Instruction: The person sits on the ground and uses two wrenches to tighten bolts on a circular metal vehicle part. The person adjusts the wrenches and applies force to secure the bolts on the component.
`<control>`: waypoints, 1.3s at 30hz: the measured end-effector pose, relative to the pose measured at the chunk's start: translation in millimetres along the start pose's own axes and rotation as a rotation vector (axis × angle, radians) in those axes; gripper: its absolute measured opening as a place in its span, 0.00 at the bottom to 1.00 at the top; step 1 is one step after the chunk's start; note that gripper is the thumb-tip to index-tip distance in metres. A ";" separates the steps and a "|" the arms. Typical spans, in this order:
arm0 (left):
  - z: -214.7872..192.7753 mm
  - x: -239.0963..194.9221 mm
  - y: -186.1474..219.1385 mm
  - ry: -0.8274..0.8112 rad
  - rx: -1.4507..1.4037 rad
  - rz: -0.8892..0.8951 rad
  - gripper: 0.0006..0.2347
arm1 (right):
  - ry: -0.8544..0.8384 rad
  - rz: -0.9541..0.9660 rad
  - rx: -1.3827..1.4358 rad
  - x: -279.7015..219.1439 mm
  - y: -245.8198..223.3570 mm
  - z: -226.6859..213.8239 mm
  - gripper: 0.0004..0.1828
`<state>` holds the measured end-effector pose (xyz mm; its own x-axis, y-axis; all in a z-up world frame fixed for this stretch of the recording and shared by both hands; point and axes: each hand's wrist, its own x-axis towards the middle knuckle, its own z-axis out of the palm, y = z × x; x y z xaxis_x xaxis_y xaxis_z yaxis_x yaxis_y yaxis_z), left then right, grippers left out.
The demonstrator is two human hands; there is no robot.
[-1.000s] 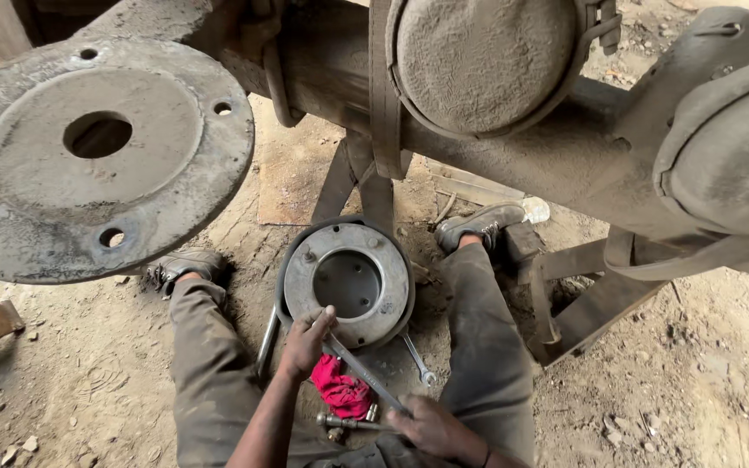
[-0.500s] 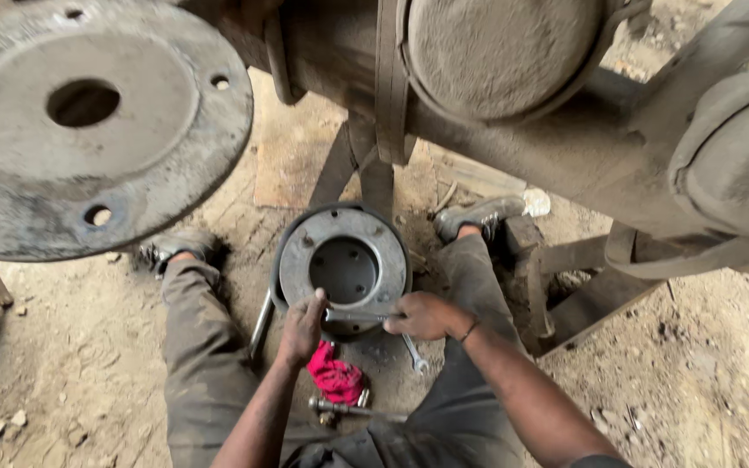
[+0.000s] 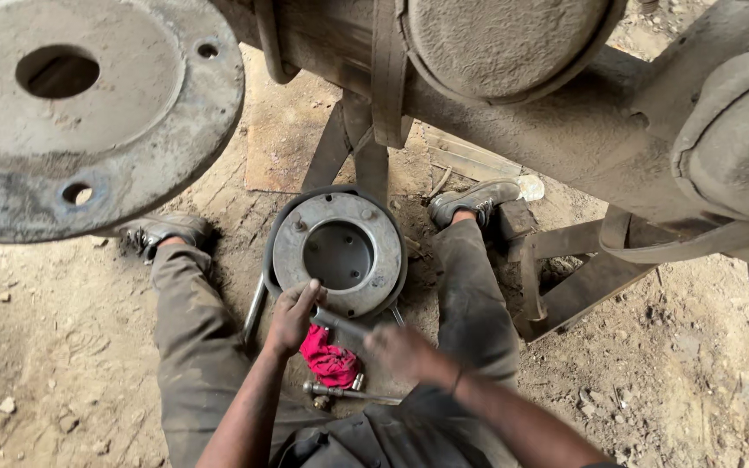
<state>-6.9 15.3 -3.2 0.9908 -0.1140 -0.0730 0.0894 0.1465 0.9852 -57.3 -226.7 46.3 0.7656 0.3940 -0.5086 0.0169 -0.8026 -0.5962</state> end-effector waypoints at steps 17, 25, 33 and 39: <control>10.1 10.1 -12.5 0.075 0.122 -0.112 0.20 | 0.416 -0.145 0.026 -41.2 -10.0 27.1 0.27; 4.2 11.9 -9.9 0.128 0.168 -0.025 0.20 | 0.251 -0.107 0.236 -14.7 -4.5 16.4 0.23; -3.2 13.9 1.0 0.011 0.120 -0.093 0.18 | 0.277 -0.161 0.304 -11.4 -7.3 67.6 0.25; 5.8 -1.9 -3.9 0.113 0.215 0.034 0.20 | 0.005 0.119 -0.177 15.2 2.6 -30.1 0.31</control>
<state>-9.7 9.2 -6.0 0.9990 -0.0003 -0.0443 0.0442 -0.0656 0.9969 -26.3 -236.3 55.7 0.7723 0.2900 -0.5652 0.0388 -0.9096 -0.4137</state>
